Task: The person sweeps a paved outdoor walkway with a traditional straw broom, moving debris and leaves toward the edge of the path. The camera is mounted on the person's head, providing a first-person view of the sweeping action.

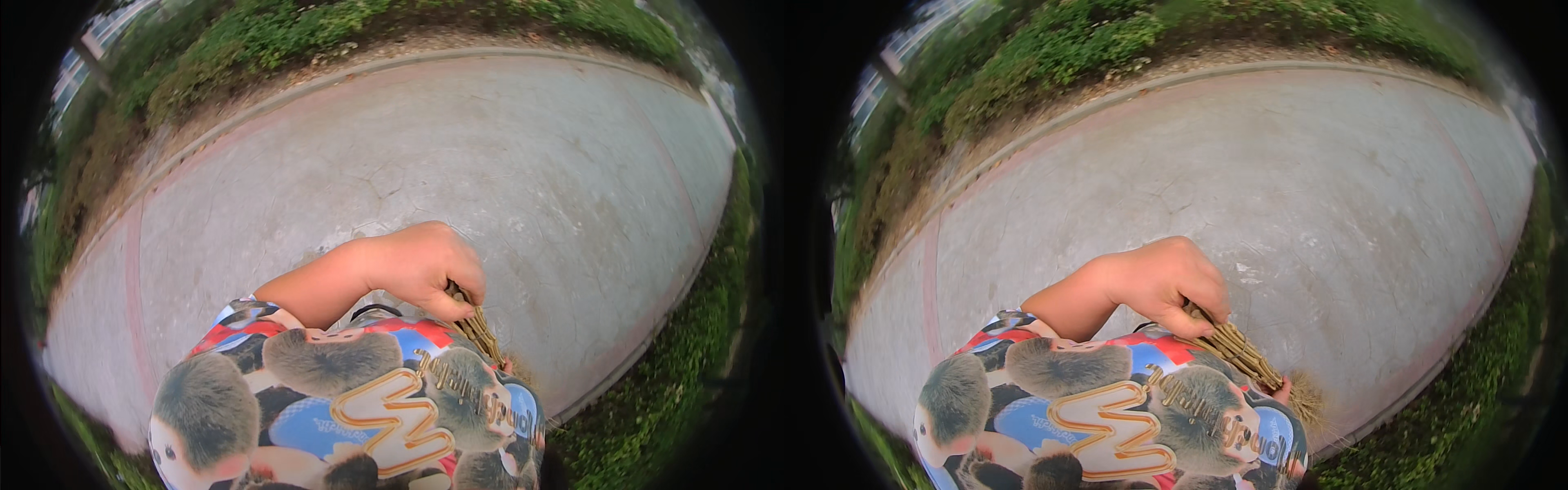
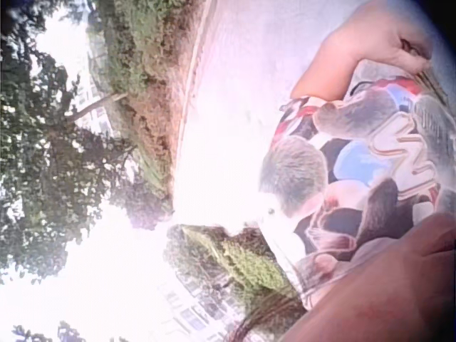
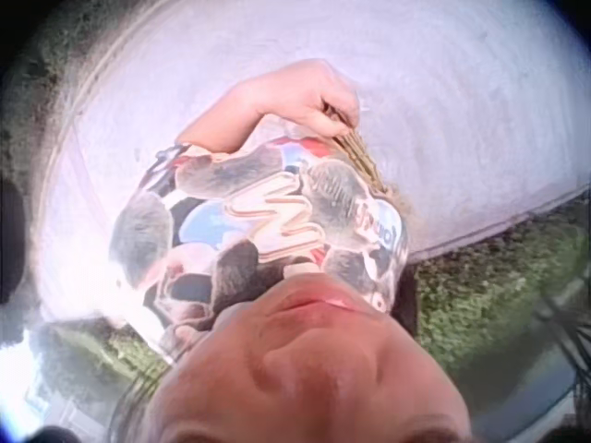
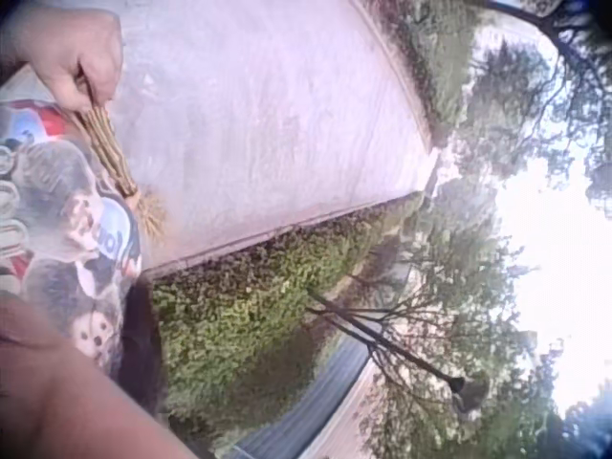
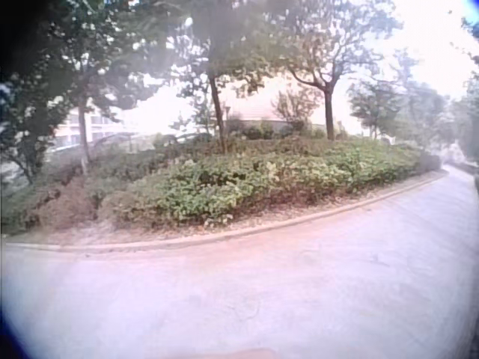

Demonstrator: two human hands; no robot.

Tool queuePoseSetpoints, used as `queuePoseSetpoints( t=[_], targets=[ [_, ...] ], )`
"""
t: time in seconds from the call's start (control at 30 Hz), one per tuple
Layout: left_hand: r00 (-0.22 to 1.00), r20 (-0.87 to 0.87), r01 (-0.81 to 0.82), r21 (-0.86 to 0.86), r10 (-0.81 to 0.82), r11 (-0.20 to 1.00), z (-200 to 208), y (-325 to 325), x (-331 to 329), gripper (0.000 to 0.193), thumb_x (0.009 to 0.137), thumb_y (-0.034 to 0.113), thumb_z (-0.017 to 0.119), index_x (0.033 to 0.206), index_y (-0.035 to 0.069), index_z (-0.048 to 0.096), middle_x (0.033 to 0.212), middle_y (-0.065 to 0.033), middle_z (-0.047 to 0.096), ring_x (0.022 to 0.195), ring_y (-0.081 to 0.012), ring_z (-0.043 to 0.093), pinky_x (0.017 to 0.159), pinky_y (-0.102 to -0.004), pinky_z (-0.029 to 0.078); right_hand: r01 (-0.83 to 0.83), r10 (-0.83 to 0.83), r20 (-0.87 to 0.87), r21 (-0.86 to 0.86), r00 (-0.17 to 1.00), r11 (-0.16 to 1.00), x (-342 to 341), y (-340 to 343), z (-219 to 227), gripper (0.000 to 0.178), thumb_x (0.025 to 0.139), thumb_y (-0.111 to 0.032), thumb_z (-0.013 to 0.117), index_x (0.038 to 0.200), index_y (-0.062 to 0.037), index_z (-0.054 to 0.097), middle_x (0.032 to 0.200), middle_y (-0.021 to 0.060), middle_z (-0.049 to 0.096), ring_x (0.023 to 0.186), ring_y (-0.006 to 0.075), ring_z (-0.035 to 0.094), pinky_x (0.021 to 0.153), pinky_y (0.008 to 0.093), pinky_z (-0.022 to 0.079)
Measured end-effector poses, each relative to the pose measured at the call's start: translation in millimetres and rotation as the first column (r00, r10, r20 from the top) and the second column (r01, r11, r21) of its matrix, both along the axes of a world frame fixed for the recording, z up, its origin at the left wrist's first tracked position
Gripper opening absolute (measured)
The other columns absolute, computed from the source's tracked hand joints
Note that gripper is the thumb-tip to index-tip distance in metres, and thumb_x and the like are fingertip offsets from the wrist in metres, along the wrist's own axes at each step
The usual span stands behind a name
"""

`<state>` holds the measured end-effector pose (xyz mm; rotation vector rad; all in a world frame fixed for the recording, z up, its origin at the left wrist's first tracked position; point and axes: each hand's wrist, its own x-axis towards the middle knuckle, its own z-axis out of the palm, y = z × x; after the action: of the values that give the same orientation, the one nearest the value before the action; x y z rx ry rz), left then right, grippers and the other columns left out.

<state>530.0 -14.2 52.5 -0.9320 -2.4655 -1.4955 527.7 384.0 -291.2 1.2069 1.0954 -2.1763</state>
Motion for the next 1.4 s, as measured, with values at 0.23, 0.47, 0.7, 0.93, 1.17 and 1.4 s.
queuePoseSetpoints(
  t=[0.23, 0.47, 0.7, 0.93, 1.17, 1.4],
  targets=[
    [0.963, 0.130, -0.246, 0.081, 0.235, 0.966, 3.7, 3.1, 42.2, 0.013, 0.078, 0.023, 0.070, 0.083, 0.011, 0.071, 0.076, -0.0036, 0.068, 0.069, -0.0237, 0.064, 0.058, -0.0351, 0.047, -0.315, 0.314, 0.076, -0.003, 0.946, 0.949, -41.1, -46.1, 24.3, 0.037, 0.089, -0.039, 0.053, 0.103, -0.0048, 0.060, 0.096, 0.0117, 0.067, 0.088, 0.0281, 0.065, 0.076, 0.0422, 0.054],
    [0.934, 0.082, -0.354, 0.074, 0.348, 0.932, 3.2, 16.6, 58.8, 0.013, 0.075, 0.023, 0.070, 0.079, 0.010, 0.072, 0.074, -0.0033, 0.068, 0.069, -0.0217, 0.064, 0.058, -0.0350, 0.047, -0.525, 0.528, 0.058, -0.050, 0.847, 0.849, -65.4, -99.6, 11.4, 0.036, 0.090, -0.038, 0.053, 0.103, -0.0047, 0.060, 0.097, 0.0117, 0.067, 0.089, 0.0278, 0.065, 0.077, 0.0422, 0.054],
    [0.916, 0.057, -0.400, 0.092, 0.396, 0.912, 9.1, 13.0, 62.1, 0.014, 0.075, 0.023, 0.071, 0.080, 0.010, 0.072, 0.074, -0.0027, 0.068, 0.069, -0.0213, 0.064, 0.058, -0.0351, 0.047, -0.631, 0.633, 0.064, -0.057, 0.771, 0.774, -66.2, -143.9, 2.8, 0.035, 0.091, -0.037, 0.053, 0.103, -0.0046, 0.060, 0.097, 0.0117, 0.067, 0.090, 0.0276, 0.065, 0.079, 0.0421, 0.054],
    [0.885, 0.115, -0.462, 0.104, 0.450, 0.881, -2.4, 11.3, 67.8, 0.015, 0.075, 0.022, 0.071, 0.081, 0.008, 0.071, 0.077, -0.0035, 0.069, 0.070, -0.0220, 0.063, 0.060, -0.0352, 0.047, -0.692, 0.696, 0.059, -0.067, 0.716, 0.718, -72.0, -149.2, 15.8, 0.034, 0.091, -0.035, 0.053, 0.103, -0.0045, 0.060, 0.098, 0.0116, 0.067, 0.091, 0.0274, 0.065, 0.080, 0.0421, 0.055],
    [0.782, 0.125, -0.612, -0.035, 0.611, 0.790, -63.2, 25.0, 35.5, 0.015, 0.076, 0.022, 0.069, 0.081, 0.008, 0.071, 0.077, -0.0038, 0.068, 0.072, -0.0218, 0.064, 0.060, -0.0352, 0.048, -0.780, 0.788, 0.043, -0.122, 0.614, 0.614, -117.2, -159.8, -52.2, 0.033, 0.092, -0.034, 0.053, 0.103, -0.0044, 0.060, 0.098, 0.0116, 0.067, 0.092, 0.0271, 0.065, 0.081, 0.0420, 0.055],
    [0.793, 0.024, -0.608, -0.010, 0.608, 0.794, -90.1, 70.3, -46.2, 0.013, 0.078, 0.022, 0.069, 0.081, 0.010, 0.071, 0.079, -0.0029, 0.068, 0.073, -0.0224, 0.064, 0.061, -0.0352, 0.048, -0.780, 0.785, 0.004, -0.113, 0.619, 0.616, -226.3, -138.2, -93.4, 0.032, 0.093, -0.033, 0.053, 0.103, -0.0043, 0.060, 0.099, 0.0116, 0.068, 0.093, 0.0269, 0.066, 0.082, 0.0420, 0.055]
  ],
)
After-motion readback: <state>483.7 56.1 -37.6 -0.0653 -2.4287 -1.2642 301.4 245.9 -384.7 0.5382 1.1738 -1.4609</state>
